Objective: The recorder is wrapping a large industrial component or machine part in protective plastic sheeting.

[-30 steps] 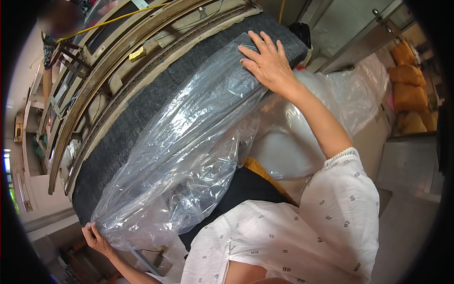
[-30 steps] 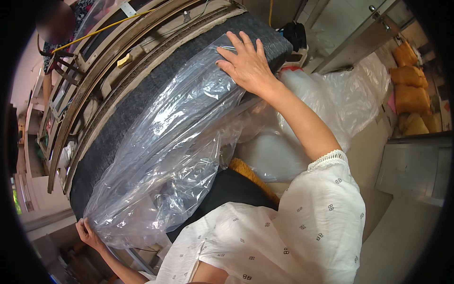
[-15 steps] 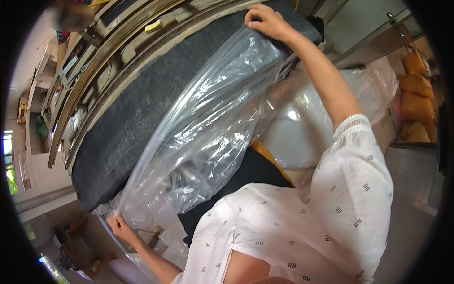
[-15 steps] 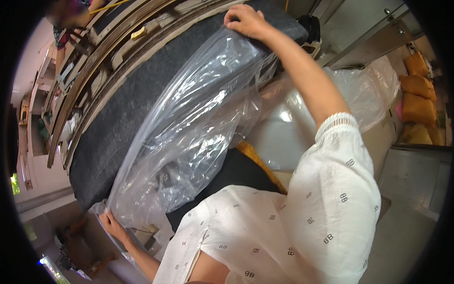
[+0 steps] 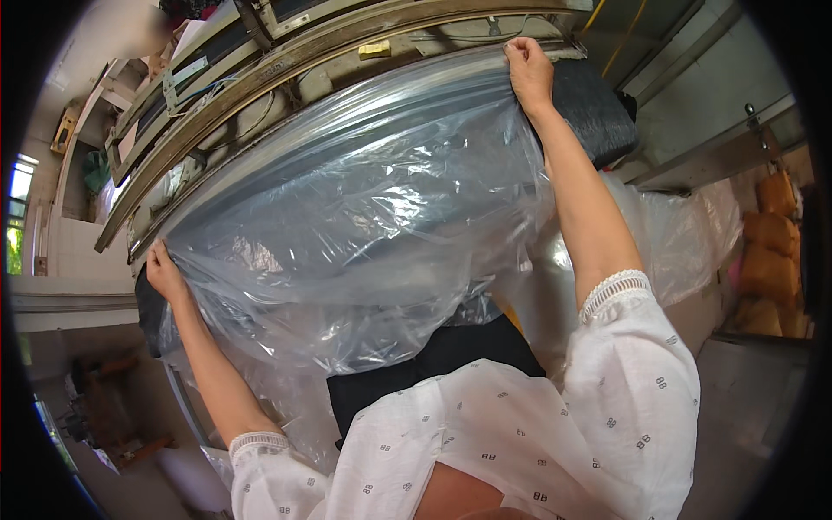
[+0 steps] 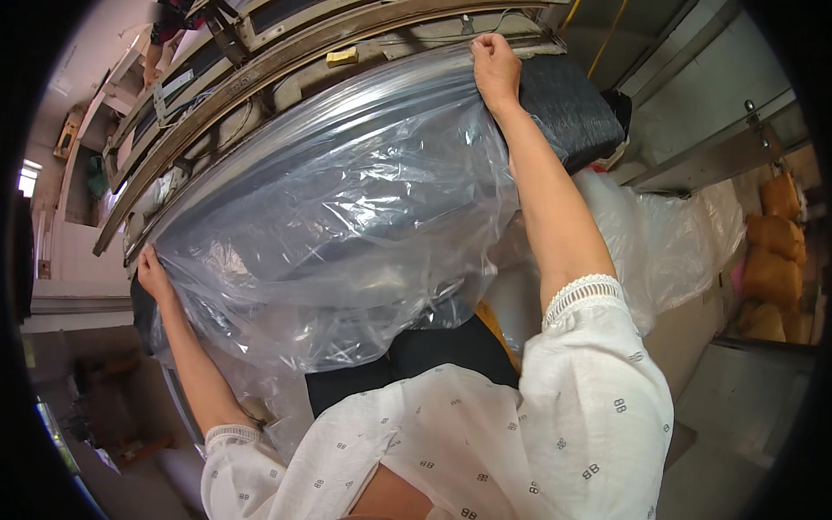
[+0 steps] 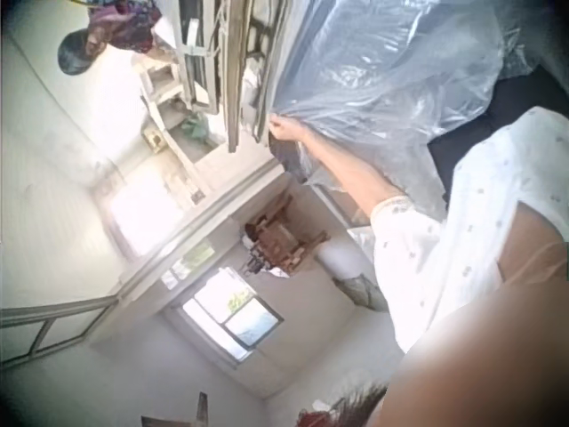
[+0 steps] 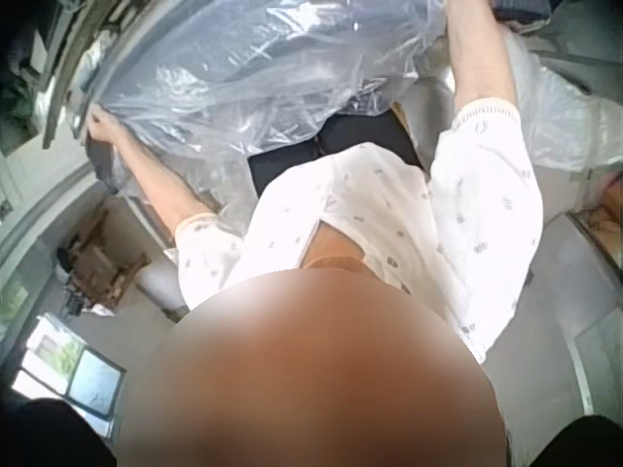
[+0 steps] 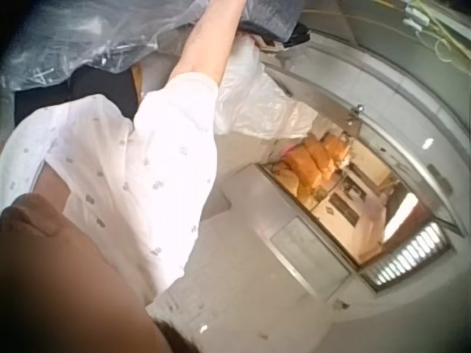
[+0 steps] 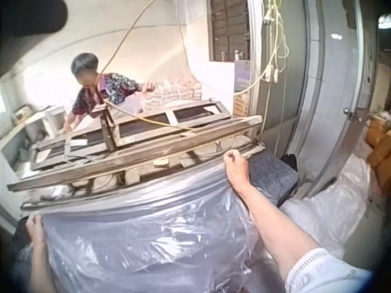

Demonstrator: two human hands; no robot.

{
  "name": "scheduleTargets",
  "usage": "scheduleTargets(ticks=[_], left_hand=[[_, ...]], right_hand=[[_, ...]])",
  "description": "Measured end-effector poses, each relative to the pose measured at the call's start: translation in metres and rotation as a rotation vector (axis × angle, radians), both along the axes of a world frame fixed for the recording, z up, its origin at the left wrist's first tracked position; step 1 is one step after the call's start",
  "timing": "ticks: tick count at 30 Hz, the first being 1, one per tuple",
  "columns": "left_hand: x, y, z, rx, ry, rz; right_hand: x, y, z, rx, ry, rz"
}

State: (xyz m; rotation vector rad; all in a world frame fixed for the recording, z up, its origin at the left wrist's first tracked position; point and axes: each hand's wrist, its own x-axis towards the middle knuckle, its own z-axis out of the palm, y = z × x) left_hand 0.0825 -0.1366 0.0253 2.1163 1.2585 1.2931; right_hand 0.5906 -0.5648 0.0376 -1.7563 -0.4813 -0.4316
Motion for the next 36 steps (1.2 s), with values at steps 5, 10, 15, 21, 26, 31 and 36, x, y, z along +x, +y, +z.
scheduleTargets(ticks=[5, 10, 15, 21, 26, 31, 36], left_hand=[[0.024, 0.037, -0.004, -0.057, -0.088, -0.118], [0.039, 0.043, 0.001, -0.043, 0.01, 0.025], [0.036, 0.042, 0.001, 0.077, 0.108, 0.141], [0.022, 0.042, 0.004, -0.218, -0.109, 0.04], [0.019, 0.039, -0.001, 0.002, 0.0, 0.036], [0.012, 0.045, 0.002, 0.174, 0.574, 0.166], [-0.059, 0.03, 0.023, -0.044, 0.127, -0.023]], right_hand=[[0.025, 0.0, -0.007, -0.195, -0.112, -0.05], [0.025, 0.004, -0.003, -0.254, -0.121, -0.144], [0.03, 0.004, -0.005, -0.321, -0.107, -0.327], [0.039, 0.0, -0.008, -0.1, -0.084, -0.3], [0.041, 0.003, -0.003, -0.052, -0.054, -0.308], [0.021, 0.0, 0.014, -0.481, 0.077, -0.319], [-0.025, -0.032, 0.02, -0.735, -0.116, -0.008]])
